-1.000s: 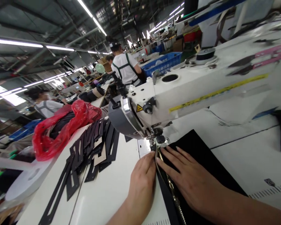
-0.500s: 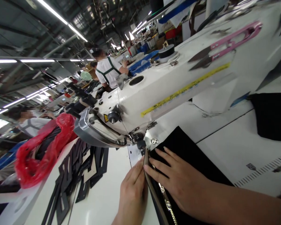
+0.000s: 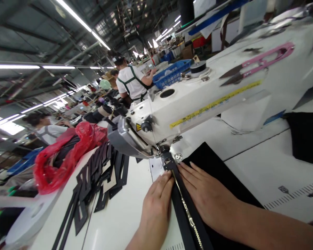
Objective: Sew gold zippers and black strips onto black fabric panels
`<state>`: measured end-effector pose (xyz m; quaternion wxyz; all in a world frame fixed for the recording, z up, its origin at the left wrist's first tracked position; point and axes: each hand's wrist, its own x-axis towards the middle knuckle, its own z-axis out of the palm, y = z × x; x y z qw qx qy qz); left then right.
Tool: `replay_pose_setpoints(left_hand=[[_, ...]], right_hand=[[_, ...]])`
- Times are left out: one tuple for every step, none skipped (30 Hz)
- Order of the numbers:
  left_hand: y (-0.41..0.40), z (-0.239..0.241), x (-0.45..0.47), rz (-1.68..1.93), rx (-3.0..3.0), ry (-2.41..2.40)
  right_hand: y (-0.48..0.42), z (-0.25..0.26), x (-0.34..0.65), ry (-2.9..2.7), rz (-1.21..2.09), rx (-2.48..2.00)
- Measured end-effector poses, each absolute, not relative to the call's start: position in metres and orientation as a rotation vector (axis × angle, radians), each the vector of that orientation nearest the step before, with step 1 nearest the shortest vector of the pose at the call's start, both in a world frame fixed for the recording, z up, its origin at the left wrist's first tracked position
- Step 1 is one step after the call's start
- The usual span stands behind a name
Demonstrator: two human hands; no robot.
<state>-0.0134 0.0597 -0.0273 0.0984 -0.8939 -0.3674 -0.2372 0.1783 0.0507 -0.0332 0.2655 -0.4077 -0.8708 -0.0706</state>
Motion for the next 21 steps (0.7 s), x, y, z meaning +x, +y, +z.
replay_pose_setpoints(left_hand=[[0.059,-0.027,-0.012,-0.703,-2.650,-1.110],[0.058,-0.026,-0.011,-0.711,-2.654,-1.135],[0.057,-0.026,-0.010,-0.725,-2.657,-1.152],[0.057,-0.027,-0.009,-0.746,-2.653,-1.163],[0.056,-0.027,-0.008,-0.770,-2.643,-1.174],[0.056,-0.028,-0.008,-0.794,-2.630,-1.190],[0.056,-0.029,-0.007,-0.819,-2.613,-1.214],[0.056,-0.030,-0.006,-0.838,-2.599,-1.242],[0.055,-0.031,-0.006,-0.852,-2.592,-1.262],[0.055,-0.031,-0.005,-0.866,-2.587,-1.270],[0.055,-0.032,-0.005,-0.873,-2.587,-1.265],[0.055,-0.032,-0.004,-0.876,-2.588,-1.249],[0.055,-0.032,-0.004,-0.876,-2.593,-1.233],[0.056,-0.032,-0.004,-0.876,-2.599,-1.225],[0.057,-0.032,-0.004,-0.875,-2.603,-1.223],[0.059,-0.032,-0.004,-0.876,-2.606,-1.226],[0.061,-0.031,-0.004,-0.878,-2.608,-1.229],[0.064,-0.030,-0.005,-0.882,-2.607,-1.231],[0.067,-0.030,-0.005,-0.882,-2.607,-1.232],[0.070,-0.029,-0.006,-0.881,-2.609,-1.226],[0.074,-0.027,-0.006,-0.879,-2.611,-1.213]], right_hand=[[0.052,-0.032,0.179,-2.372,-0.216,-1.082],[0.053,-0.031,0.180,-2.391,-0.243,-1.067],[0.054,-0.029,0.181,-2.409,-0.273,-1.052],[0.054,-0.027,0.181,-2.430,-0.305,-1.037],[0.055,-0.026,0.182,-2.454,-0.340,-1.024],[0.055,-0.025,0.183,-2.476,-0.380,-1.011],[0.055,-0.024,0.184,-2.495,-0.418,-0.993],[0.056,-0.023,0.184,-2.508,-0.449,-0.979],[0.056,-0.022,0.185,-2.515,-0.474,-0.965],[0.056,-0.022,0.185,-2.520,-0.492,-0.959],[0.057,-0.021,0.185,-2.524,-0.509,-0.955],[0.057,-0.021,0.185,-2.531,-0.522,-0.953],[0.057,-0.021,0.185,-2.537,-0.534,-0.951],[0.058,-0.021,0.186,-2.540,-0.544,-0.950],[0.059,-0.021,0.186,-2.547,-0.545,-0.949],[0.060,-0.022,0.186,-2.552,-0.541,-0.948],[0.062,-0.022,0.186,-2.556,-0.539,-0.944],[0.065,-0.023,0.186,-2.558,-0.536,-0.939],[0.068,-0.023,0.186,-2.558,-0.533,-0.932],[0.072,-0.024,0.186,-2.558,-0.528,-0.925],[0.075,-0.024,0.186,-2.556,-0.522,-0.918]])
